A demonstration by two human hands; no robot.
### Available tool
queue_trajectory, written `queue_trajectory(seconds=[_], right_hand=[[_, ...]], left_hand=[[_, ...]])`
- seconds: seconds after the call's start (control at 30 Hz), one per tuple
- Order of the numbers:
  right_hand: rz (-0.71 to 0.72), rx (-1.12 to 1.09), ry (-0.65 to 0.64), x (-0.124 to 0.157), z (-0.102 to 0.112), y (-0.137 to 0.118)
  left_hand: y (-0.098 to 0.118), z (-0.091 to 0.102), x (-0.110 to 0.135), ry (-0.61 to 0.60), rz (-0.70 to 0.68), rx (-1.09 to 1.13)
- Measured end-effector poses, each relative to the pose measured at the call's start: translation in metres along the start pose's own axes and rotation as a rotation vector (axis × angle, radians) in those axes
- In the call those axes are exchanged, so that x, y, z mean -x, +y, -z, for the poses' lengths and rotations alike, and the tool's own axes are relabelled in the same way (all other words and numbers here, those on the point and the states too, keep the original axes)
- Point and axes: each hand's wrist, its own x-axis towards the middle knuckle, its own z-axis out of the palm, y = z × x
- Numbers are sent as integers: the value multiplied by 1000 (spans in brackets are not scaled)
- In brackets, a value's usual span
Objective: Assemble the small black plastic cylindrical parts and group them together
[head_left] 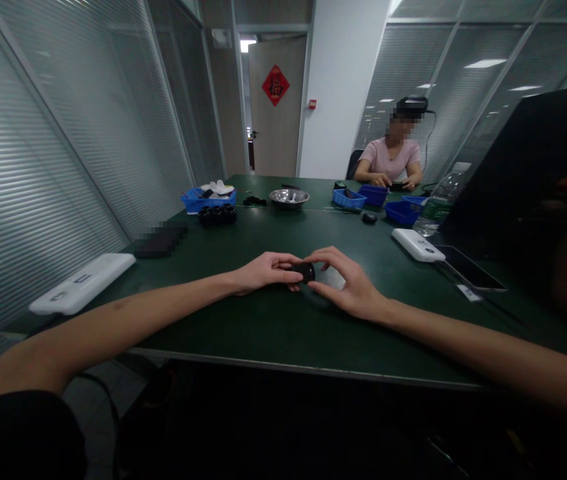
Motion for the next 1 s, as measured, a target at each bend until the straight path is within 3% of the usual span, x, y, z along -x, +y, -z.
queue_trajectory(seconds=[0.13,0.33,0.53,0.77,1.0], right_hand=[[-64,61,11,-1,-1,1],[38,13,-12,0,1,-2],[-63,60,4,-1,0,-2],[40,29,-3,1,2,-3],[-66,69,-3,0,0,0]], left_hand=[[-3,1,-1,6,1,-11],[-4,2,-2,7,-3,-7],[-3,3,-2,-3,1,-10],[-1,2,-1,4,10,2],[-1,2,-1,2,5,6]])
